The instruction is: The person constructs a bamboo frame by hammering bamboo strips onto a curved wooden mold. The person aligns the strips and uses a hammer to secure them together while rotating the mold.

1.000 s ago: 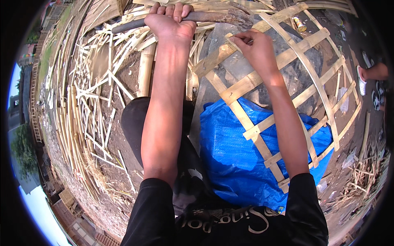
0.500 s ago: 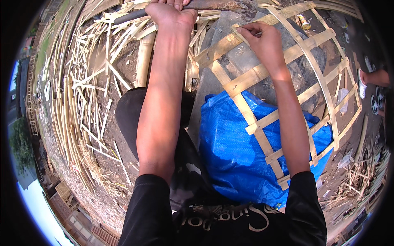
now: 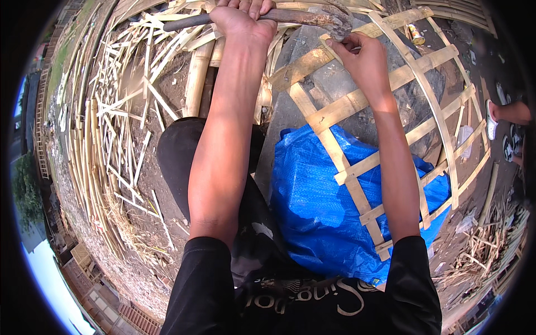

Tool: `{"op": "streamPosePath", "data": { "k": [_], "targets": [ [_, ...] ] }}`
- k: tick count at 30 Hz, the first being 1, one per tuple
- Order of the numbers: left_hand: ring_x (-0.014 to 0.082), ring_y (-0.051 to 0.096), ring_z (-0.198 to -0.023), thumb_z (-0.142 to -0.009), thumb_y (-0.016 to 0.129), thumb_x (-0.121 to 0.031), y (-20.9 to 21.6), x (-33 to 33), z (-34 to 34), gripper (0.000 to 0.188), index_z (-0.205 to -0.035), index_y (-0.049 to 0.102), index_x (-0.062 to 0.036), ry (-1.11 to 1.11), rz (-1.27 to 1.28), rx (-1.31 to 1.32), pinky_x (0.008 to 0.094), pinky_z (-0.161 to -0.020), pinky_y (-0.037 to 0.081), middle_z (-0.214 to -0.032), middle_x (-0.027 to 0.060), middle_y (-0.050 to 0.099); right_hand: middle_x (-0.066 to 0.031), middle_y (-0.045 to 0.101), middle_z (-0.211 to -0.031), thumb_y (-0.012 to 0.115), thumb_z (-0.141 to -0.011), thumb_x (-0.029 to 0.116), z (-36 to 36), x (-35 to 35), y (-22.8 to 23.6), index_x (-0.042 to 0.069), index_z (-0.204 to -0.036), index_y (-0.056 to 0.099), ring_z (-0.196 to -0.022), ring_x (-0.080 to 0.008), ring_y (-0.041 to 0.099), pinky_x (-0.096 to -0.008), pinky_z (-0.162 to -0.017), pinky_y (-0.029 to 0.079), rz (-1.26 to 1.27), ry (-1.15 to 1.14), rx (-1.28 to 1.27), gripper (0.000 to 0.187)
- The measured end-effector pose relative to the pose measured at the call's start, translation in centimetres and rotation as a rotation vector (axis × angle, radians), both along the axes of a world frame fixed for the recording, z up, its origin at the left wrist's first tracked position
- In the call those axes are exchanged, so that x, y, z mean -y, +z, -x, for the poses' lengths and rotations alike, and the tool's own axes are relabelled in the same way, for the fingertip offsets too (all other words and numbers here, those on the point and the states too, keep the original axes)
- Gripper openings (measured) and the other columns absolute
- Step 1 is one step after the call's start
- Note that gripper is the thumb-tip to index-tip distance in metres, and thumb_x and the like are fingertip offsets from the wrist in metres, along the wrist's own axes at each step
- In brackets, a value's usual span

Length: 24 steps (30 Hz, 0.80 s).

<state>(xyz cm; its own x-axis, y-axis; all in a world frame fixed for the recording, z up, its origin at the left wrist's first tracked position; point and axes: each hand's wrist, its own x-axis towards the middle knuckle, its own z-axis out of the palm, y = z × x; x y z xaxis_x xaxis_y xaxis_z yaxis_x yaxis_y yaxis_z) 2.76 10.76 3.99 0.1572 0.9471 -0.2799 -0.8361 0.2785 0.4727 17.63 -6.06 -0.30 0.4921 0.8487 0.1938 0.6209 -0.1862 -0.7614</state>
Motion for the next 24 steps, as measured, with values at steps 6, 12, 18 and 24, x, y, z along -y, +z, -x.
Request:
{"op": "streamPosePath", "data": {
  "k": [6, 12, 18, 24],
  "targets": [
    [0.0122, 0.024, -0.042, -0.104, 0.035, -0.021, -1.0, -1.8, 1.0, 0.024, -0.082, 0.035, -0.0104, 0.007, -0.001, 0.136, 0.0282, -0.04, 0.027, -0.061, -0.0006, 0.031, -0.0134, 0.07, -0.071, 0.079, -0.085, 0.022, 0.3, -0.2, -0.3, -0.004, -0.095, 0.076, -0.062, -0.0186, 0.067, -0.0321, -0.061, 0.052, -0.039, 0.018, -0.047, 0.027],
    [0.0135, 0.024, -0.043, -0.104, 0.037, -0.023, -0.1, -0.2, -0.3, 0.021, -0.087, 0.035, -0.011, 0.099, 0.175, 0.083, 0.0278, -0.041, 0.027, -0.064, 0.0014, 0.034, -0.0132, 0.07, -0.07, 0.078, -0.086, 0.02, -0.1, 0.1, -0.6, -0.004, -0.095, 0.076, -0.061, -0.0176, 0.066, -0.0313, -0.06, 0.051, -0.054, 0.014, -0.033, 0.026],
    [0.0133, 0.024, -0.043, -0.104, 0.035, -0.021, -1.4, -1.3, 0.7, 0.026, -0.08, 0.032, -0.012, 0.015, -0.007, 0.077, 0.0291, -0.04, 0.027, -0.061, 0.0014, 0.03, -0.0122, 0.07, -0.07, 0.077, -0.086, 0.019, 0.3, -0.1, -0.2, -0.004, -0.095, 0.076, -0.061, -0.0151, 0.065, -0.0301, -0.059, 0.05, -0.051, 0.021, -0.032, 0.025],
    [0.0136, 0.024, -0.041, -0.106, 0.033, -0.023, 0.0, 0.0, -0.1, 0.033, -0.075, 0.032, -0.0121, 0.025, -0.058, 0.047, 0.0296, -0.04, 0.027, -0.058, 0.0003, 0.029, -0.0122, 0.07, -0.07, 0.077, -0.086, 0.019, 0.2, 0.1, -0.4, -0.004, -0.095, 0.076, -0.061, -0.0149, 0.064, -0.0298, -0.059, 0.05, -0.054, 0.011, -0.049, 0.025]
  ]
}}
